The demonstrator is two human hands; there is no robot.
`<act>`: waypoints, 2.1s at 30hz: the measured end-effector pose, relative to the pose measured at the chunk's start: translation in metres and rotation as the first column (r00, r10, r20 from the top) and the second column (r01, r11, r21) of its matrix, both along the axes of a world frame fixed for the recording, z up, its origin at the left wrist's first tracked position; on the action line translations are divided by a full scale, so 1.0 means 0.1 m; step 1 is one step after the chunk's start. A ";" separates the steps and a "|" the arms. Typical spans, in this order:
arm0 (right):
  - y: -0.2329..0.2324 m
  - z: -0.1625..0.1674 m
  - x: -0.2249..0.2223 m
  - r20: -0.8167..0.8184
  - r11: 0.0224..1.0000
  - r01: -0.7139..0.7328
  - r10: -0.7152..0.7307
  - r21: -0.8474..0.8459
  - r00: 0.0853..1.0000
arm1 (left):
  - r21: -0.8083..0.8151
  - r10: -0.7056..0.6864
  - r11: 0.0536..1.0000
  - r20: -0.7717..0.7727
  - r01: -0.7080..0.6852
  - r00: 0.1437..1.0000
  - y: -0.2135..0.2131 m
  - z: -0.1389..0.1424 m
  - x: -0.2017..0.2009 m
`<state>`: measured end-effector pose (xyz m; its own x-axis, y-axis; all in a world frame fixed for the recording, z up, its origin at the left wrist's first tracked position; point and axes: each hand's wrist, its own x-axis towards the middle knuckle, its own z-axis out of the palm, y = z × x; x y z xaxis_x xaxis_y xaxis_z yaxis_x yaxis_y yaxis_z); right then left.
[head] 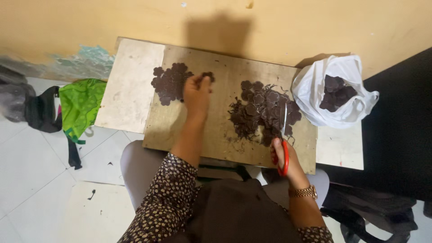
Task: The person uses red-handled scissors to trim dark brown flower-shaped pieces on a wooden board. They pick up each piece, trim its edges, and place the finished pieces into a white plastic bag on the right side of the table.
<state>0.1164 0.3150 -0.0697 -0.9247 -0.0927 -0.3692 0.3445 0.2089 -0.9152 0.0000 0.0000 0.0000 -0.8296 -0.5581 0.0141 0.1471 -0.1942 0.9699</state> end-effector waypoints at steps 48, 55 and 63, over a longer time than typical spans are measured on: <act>0.12 1.69 -0.05 -0.607 0.907 0.044 -0.315 -0.419 0.730 | -0.182 -0.791 0.610 -0.182 0.771 0.584 1.55 1.03 0.67; -0.14 2.08 0.33 -0.507 0.832 0.123 -0.440 -0.541 0.741 | 0.052 -0.720 0.656 -0.258 0.753 0.644 1.45 1.21 1.13; 0.07 2.15 -0.23 -0.496 0.817 0.138 -0.464 -0.560 0.734 | -0.051 -0.671 0.712 -0.347 0.701 0.656 1.72 1.21 0.56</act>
